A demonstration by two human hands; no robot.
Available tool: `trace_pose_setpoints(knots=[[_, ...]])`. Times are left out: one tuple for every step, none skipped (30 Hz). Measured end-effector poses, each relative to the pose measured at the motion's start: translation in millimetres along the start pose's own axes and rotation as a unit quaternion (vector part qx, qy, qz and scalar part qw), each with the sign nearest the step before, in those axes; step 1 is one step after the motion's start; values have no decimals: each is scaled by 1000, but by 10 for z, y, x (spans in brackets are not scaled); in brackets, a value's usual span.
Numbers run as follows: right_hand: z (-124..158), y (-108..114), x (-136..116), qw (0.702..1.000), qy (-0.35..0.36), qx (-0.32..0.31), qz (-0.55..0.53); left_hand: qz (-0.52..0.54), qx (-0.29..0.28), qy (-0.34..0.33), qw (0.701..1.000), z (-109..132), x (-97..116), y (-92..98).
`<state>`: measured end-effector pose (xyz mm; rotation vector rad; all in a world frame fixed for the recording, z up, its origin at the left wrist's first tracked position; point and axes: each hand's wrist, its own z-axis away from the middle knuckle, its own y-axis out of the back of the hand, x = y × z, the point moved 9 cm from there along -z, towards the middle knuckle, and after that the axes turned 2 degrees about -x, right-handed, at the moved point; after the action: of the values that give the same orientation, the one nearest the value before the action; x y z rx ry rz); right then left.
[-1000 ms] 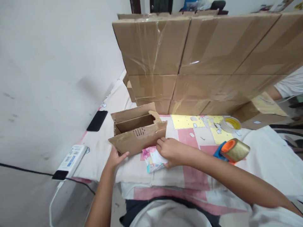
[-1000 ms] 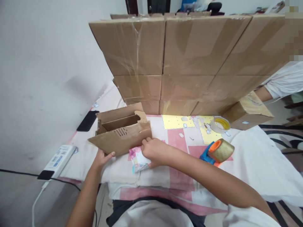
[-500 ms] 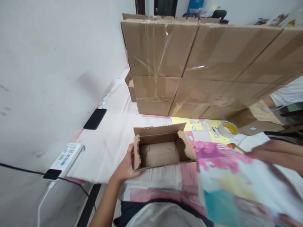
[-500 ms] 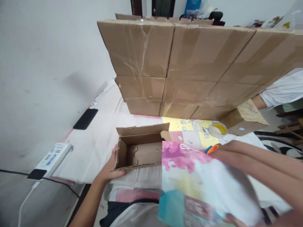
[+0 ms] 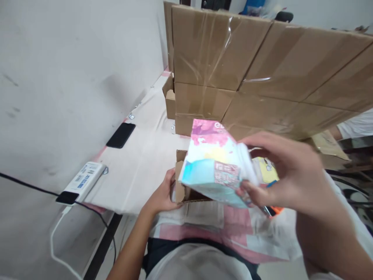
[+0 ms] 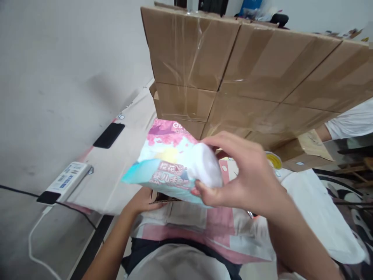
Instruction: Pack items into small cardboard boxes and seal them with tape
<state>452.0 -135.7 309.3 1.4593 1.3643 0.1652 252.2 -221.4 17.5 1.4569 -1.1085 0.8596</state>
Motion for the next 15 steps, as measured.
trace_pose_setpoints(knots=[[14,-140,56,1000,-5,3,-24,6,6,3,1000,5,-20,5],[50,-219,122,998,-17,22,-48,10,12,5,1000,10,-36,12],[97,-267,179,997,-30,36,-65,13,16,6,1000,14,-50,17],[145,-281,215,995,-38,47,-76,15,18,8,1000,17,-62,19],[186,-264,228,994,-44,56,-84,15,18,8,1000,18,-68,21],[212,-221,222,993,-47,65,-91,15,16,6,1000,17,-67,20],[220,-165,204,991,-50,76,-98,12,12,0,1000,14,-55,17],[210,-103,175,989,-50,88,-106,8,8,-9,1000,10,-35,12],[186,-44,146,987,-49,104,-115,4,4,-19,1000,5,-11,7],[152,-2,124,984,-49,120,-124,0,-3,-29,1000,2,12,-4],[115,18,113,980,-50,135,-135,0,-10,-36,999,-1,32,-18],[78,11,113,977,-50,146,-147,2,-15,-41,999,-3,49,-29],[44,-28,124,975,-51,148,-158,5,-17,-45,999,-4,62,-36],[15,-93,139,975,-50,141,-165,8,-16,-48,999,-4,73,-39],[-5,-180,157,977,-48,123,-165,10,-14,-50,999,-2,82,-39]])
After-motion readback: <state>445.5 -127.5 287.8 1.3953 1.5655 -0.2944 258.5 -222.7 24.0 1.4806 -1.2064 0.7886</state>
